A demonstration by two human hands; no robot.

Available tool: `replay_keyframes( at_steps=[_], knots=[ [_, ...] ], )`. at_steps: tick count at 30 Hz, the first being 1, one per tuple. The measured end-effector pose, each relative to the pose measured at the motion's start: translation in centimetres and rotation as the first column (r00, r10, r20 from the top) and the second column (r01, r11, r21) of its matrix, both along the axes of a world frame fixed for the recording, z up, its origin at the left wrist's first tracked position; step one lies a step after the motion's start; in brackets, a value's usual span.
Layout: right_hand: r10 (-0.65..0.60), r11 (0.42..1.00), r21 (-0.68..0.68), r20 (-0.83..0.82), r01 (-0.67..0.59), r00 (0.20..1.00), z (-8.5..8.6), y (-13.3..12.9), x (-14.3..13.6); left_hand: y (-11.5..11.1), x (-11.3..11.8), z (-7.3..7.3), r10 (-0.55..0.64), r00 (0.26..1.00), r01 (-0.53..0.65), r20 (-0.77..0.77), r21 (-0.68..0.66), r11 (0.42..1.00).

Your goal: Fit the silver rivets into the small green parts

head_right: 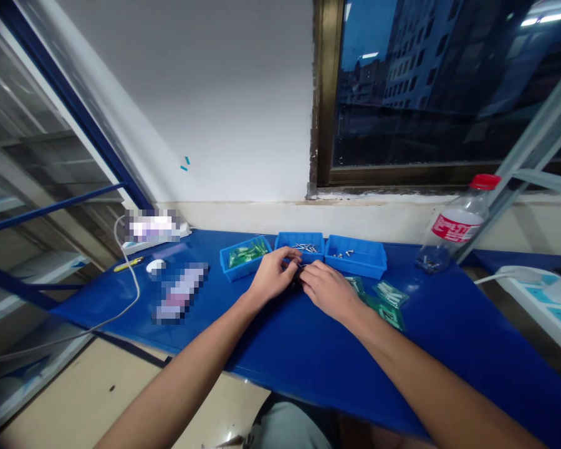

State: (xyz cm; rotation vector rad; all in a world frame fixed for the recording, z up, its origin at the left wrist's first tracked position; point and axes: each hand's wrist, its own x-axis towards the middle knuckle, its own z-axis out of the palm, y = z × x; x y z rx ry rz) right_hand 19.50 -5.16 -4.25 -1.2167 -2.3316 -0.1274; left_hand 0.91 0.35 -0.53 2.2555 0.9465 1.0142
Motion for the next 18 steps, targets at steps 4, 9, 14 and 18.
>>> replay_keyframes(
  at_steps=[4,9,14,18],
  knots=[
    [-0.051,0.998,0.025,0.089,0.049,0.995,0.25,-0.17,0.06,0.02,0.06,-0.03,-0.010,1.000,0.010,-0.011,0.014,1.000],
    [-0.062,0.998,0.027,0.055,0.060,0.997,0.21,-0.06,0.09,0.17,-0.02,-0.10,-0.017,0.999,0.018,-0.040,0.032,0.999],
    [-0.028,1.000,-0.011,-0.025,0.028,0.999,0.11,0.06,0.25,0.21,-0.09,-0.21,-0.015,0.998,0.018,-0.055,0.048,0.999],
    [-0.019,1.000,-0.012,-0.074,0.018,0.997,0.06,0.11,0.30,0.27,-0.11,-0.27,-0.016,0.997,0.020,-0.081,0.058,0.998]
  ],
)
